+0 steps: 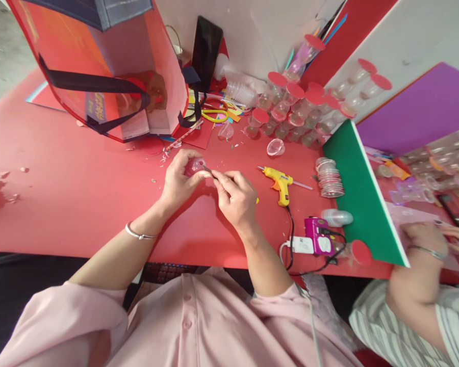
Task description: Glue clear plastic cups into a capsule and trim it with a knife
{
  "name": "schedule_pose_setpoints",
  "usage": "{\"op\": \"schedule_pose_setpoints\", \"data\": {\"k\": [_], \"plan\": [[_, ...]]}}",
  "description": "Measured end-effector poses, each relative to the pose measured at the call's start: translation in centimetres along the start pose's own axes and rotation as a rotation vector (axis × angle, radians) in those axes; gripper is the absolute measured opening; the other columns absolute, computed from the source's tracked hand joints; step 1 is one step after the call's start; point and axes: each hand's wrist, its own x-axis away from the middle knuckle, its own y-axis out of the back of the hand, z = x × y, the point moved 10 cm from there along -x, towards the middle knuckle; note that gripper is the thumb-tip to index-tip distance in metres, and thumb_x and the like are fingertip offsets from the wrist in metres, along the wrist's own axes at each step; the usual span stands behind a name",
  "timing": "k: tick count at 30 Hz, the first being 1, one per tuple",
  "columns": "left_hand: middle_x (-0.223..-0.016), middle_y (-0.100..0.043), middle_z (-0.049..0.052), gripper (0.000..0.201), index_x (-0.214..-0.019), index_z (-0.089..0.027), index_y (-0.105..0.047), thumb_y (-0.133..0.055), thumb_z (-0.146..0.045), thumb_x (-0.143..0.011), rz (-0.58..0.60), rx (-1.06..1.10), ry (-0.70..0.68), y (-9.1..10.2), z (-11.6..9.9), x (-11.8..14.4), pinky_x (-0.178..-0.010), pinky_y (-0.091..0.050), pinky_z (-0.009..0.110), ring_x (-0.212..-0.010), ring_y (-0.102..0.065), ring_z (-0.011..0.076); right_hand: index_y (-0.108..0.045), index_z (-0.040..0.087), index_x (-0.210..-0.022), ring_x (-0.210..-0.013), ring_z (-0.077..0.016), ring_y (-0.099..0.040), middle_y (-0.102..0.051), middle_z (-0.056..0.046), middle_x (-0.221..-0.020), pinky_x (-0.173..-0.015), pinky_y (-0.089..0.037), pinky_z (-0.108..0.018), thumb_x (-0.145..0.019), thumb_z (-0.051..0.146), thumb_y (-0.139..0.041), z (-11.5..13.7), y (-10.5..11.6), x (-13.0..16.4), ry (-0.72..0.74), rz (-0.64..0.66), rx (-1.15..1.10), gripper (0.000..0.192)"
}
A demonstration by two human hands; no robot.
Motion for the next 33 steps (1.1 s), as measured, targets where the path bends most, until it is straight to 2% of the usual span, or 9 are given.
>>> {"op": "schedule_pose_setpoints", "data": {"k": [8, 17, 25, 33], "plan": [[-0.102, -0.071, 0.005, 0.058, -0.111, -0.024, -0.068, -0.082, -0.072, -0.081, -0.014, 0.051, -0.007, 0.0, 0.1, 0.0, -0.087, -0.054, 0.036, -0.092, -0.068, 0.0214, -0.081, 0.028, -0.128, -0.092, -0.0159, -0.071, -0.076, -0.005, -0.101, -0.088, -0.054, -0.03, -0.111, 0.033, -0.057, -0.2, -0.2, 0.1, -0.015, 0.012, 0.031, 0.029], [-0.104, -0.072, 0.007, 0.067, -0.11, -0.024, -0.067, -0.079, -0.081, -0.076, -0.016, 0.032, 0.028, 0.0, 0.6, -0.1, -0.088, -0.055, 0.037, -0.093, -0.067, 0.0227, -0.08, 0.029, -0.129, -0.093, -0.0171, -0.071, -0.076, -0.007, -0.103, -0.09, -0.055, -0.031, -0.11, 0.033, -0.059, -0.3, -0.3, 0.1, -0.031, 0.042, 0.01, 0.029], [-0.107, -0.072, 0.008, 0.07, -0.114, -0.025, -0.067, -0.079, -0.081, -0.075, -0.018, 0.031, 0.044, -0.1, 1.1, 0.0, -0.09, -0.055, 0.038, -0.096, -0.068, 0.0236, -0.081, 0.029, -0.128, -0.092, -0.0166, -0.071, -0.077, -0.006, -0.102, -0.088, -0.055, -0.031, -0.111, 0.035, -0.058, -0.1, 0.0, 0.0, -0.019, 0.029, 0.04, 0.029], [-0.104, -0.072, 0.007, 0.067, -0.111, -0.024, -0.067, -0.078, -0.081, -0.077, -0.005, 0.027, 0.032, -0.1, 0.8, 0.0, -0.089, -0.055, 0.037, -0.092, -0.067, 0.0223, -0.08, 0.03, -0.13, -0.094, -0.0171, -0.071, -0.076, -0.006, -0.104, -0.088, -0.054, -0.031, -0.11, 0.032, -0.059, -0.4, -0.3, 0.2, -0.026, 0.035, 0.026, 0.029]]}}
